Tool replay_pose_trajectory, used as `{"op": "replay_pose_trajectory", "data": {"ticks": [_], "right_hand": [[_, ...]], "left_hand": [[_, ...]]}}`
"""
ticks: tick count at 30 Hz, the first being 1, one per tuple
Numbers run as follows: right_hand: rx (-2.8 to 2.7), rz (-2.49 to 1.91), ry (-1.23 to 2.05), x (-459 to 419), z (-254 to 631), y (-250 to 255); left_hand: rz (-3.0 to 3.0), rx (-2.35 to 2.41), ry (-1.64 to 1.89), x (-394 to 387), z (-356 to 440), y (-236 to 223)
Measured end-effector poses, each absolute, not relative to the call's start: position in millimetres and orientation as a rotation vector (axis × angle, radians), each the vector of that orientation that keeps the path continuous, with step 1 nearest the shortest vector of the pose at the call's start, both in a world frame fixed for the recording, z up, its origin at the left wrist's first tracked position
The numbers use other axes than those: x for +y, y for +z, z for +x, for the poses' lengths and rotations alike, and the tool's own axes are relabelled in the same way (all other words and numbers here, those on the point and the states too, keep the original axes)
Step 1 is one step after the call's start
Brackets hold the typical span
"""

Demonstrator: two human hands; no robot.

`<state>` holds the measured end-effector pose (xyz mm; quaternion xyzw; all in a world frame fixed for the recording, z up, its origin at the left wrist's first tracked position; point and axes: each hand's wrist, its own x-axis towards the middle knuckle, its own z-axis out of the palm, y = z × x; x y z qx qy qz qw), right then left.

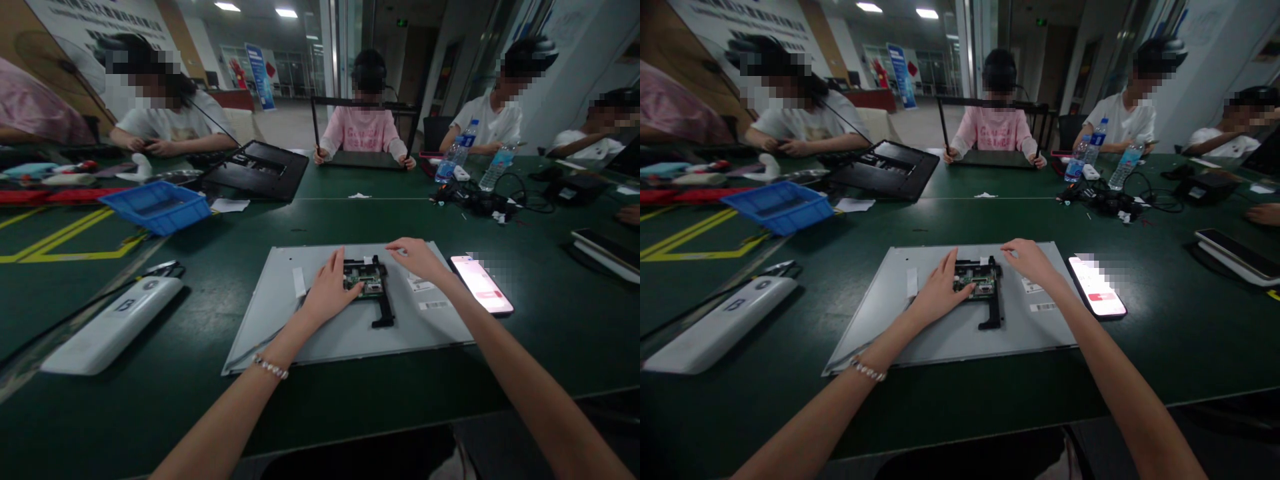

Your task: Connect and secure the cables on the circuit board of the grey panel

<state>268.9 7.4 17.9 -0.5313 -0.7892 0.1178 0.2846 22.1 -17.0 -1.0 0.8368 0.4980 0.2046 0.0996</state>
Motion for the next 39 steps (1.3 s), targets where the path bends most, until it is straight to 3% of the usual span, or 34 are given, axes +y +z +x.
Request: {"op": "replay_pose_trajectory", "data": {"ticks": [8, 16, 33, 39], "right_hand": [[-2.045, -1.676, 0.46, -16, 323, -1], [-1.967, -1.724, 0.591, -20, 321, -11], [-1.939, -1.734, 0.505, -23, 317, -12], [-1.958, -1.693, 0.503, -24, 316, -9]], "left_hand": [[2.462, 1.477, 0.578, -17, 22, 0], [2.458, 1.485, 0.555, -16, 22, 0], [2.693, 1.453, 0.691, -16, 29, 14], [2.813, 1.273, 0.535, 14, 50, 23]]}}
